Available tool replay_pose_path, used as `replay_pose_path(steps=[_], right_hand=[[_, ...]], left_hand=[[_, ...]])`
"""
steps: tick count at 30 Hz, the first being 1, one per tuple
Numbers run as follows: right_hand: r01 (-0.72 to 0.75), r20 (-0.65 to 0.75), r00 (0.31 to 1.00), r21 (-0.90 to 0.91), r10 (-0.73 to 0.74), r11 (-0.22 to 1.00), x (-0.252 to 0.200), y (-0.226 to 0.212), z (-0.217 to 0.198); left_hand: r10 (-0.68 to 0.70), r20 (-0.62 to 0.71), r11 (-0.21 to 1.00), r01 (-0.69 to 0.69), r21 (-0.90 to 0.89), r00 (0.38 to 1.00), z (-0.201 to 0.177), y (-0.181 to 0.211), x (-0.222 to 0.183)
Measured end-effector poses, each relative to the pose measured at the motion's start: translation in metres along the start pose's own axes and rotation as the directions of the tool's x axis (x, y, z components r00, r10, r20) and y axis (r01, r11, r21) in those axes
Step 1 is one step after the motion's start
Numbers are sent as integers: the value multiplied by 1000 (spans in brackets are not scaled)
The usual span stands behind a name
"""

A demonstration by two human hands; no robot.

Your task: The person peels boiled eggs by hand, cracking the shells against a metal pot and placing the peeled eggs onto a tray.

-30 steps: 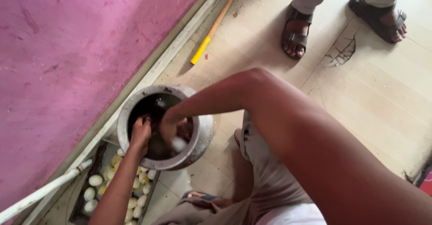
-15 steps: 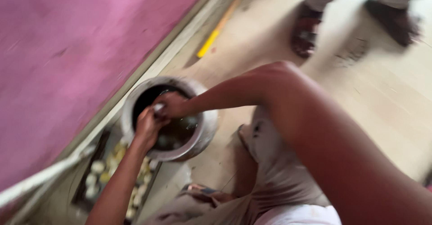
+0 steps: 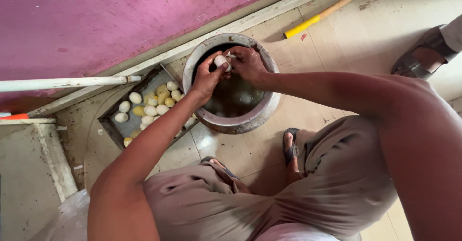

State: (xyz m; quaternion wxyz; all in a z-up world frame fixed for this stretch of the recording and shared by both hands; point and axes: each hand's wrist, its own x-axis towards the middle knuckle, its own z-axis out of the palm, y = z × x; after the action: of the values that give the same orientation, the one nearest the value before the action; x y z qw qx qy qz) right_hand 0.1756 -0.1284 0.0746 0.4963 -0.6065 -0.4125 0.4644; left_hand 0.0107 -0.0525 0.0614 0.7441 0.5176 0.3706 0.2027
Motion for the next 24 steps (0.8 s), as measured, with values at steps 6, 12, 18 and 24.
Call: replay_pose_path(steps=[6, 12, 18, 24], right_hand=[[22, -155, 986, -266, -65, 964, -4, -11, -3], [53, -102, 990, -331, -92, 942, -4, 2, 1], [200, -101, 961, -388, -257, 900, 0, 12, -2], [156, -109, 971, -384, -212, 910, -4, 3, -1]], left_hand=[[50, 48, 995, -46, -90, 998, -3, -7, 6], [12, 47, 997, -8, -77, 999, -7, -12, 8], [71, 38, 997, -69, -43, 997, 1, -4, 4], [-39, 48, 983, 47, -176, 998, -8, -3, 9]])
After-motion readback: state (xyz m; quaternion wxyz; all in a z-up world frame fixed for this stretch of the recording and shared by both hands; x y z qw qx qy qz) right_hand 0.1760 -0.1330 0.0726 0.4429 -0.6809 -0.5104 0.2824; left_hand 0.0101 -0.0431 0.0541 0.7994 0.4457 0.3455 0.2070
